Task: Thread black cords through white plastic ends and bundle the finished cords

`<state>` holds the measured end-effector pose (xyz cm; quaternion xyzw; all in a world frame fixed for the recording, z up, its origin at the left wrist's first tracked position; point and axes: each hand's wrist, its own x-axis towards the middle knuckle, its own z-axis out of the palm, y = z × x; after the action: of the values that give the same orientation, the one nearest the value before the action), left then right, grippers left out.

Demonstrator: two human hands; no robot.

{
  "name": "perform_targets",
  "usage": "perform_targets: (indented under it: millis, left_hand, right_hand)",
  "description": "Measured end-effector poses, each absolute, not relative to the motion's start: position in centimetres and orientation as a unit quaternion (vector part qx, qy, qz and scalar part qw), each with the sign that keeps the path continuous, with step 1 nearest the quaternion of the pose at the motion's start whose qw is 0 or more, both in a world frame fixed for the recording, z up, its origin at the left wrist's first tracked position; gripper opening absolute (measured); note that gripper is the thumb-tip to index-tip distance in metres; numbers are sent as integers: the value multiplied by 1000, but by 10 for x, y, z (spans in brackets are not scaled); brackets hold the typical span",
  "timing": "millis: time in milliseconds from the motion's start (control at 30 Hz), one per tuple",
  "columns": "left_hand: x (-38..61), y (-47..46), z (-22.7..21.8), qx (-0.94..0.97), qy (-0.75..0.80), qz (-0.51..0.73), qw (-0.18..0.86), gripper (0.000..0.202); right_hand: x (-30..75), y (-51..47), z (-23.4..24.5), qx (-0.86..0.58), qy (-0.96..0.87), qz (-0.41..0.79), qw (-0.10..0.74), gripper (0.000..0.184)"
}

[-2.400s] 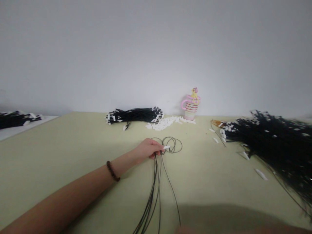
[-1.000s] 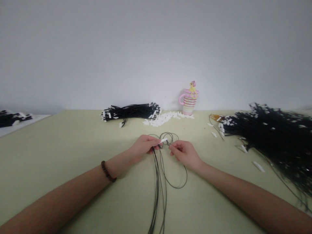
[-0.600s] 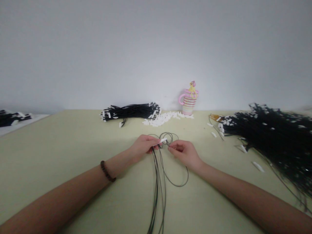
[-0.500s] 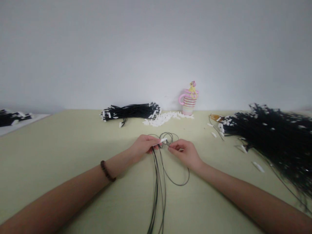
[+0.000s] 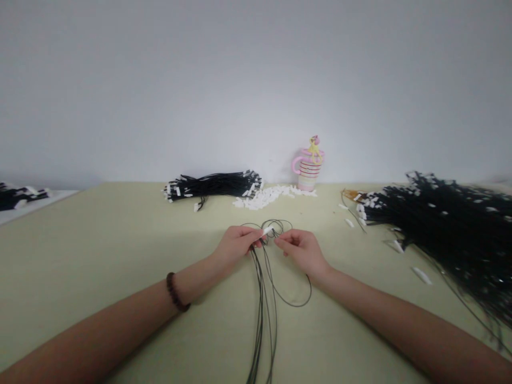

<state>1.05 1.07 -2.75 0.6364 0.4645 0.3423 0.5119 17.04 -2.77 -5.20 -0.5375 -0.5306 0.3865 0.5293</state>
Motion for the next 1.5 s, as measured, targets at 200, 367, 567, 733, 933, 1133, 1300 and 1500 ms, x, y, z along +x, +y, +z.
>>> perform_targets:
  millis: [200, 367, 567, 733, 933, 1133, 1300, 1500]
  left_hand:
    - [11, 10, -29, 635, 461, 360, 504, 32]
    - [12, 11, -29, 630, 466, 362, 506, 32]
    - [13, 9, -26, 633, 464, 352, 510, 30]
    - [12, 9, -24, 631, 464, 342, 519, 30]
    - [11, 10, -27, 638, 447, 343, 525, 29]
    - [11, 10, -26, 646, 439, 342, 522, 30]
    - [11, 10, -26, 652, 433, 345, 518, 29]
    - [10, 11, -27, 650, 428, 336, 531, 27]
  right_hand:
    - [167, -31, -48, -531, -503, 406, 548, 22]
    - [166, -32, -47, -531, -506, 402, 548, 21]
    - [165, -33, -45, -541, -506, 396, 543, 20]
    - [165, -33, -44, -543, -505, 391, 544, 20]
    - [166, -31, -50, -540, -533, 360, 543, 20]
    - [167, -31, -53, -543, -576, 311, 525, 20]
    - [168, -33, -53, -540, -594, 292, 520, 19]
    - [168, -33, -52, -542, -606, 277, 511, 17]
